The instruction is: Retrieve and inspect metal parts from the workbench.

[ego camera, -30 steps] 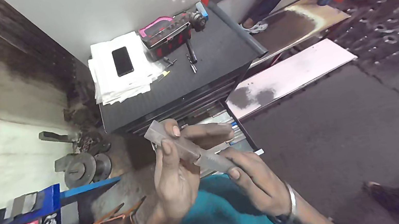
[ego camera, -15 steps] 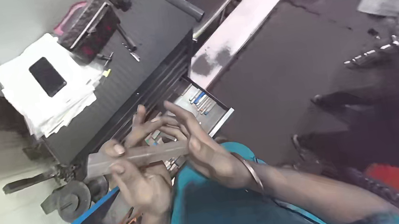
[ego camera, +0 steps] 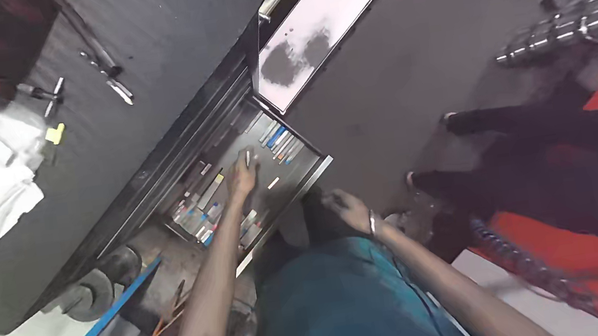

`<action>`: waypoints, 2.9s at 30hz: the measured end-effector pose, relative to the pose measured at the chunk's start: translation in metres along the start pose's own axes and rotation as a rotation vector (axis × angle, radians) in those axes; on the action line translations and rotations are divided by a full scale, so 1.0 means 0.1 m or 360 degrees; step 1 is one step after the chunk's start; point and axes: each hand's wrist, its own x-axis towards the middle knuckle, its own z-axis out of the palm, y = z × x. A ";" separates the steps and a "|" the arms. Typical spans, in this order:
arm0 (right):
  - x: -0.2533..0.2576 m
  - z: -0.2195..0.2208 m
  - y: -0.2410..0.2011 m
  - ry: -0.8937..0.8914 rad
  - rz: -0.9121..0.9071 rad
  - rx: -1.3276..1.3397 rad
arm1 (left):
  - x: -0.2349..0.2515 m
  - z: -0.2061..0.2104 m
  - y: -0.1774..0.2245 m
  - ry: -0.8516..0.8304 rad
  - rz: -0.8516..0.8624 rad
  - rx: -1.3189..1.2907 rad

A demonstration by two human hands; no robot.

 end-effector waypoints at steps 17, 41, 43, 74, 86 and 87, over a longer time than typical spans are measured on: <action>-0.32 -0.76 1.69 0.0247 0.0591 0.0110 | 1.67 1.00 0.14 0.0039 0.0243 0.0491; -0.43 -0.90 1.49 0.0421 0.0448 0.0026 | 1.84 0.49 0.26 -0.0069 -0.0181 0.0629; -0.40 -0.93 1.28 0.0445 0.0361 0.0008 | 1.69 0.37 0.14 -0.0016 -0.0226 0.0310; -1.95 1.26 -2.59 -0.0081 -0.2218 -0.0392 | -3.66 -1.80 0.71 0.1138 0.1698 -0.2353; -1.93 1.18 -2.41 -0.0641 -0.2178 -0.0015 | -4.05 -2.01 0.33 0.1059 0.1872 -0.1889; -1.93 1.16 -2.43 -0.0614 -0.2203 -0.0020 | -3.99 -1.95 0.34 0.0969 0.1893 -0.1804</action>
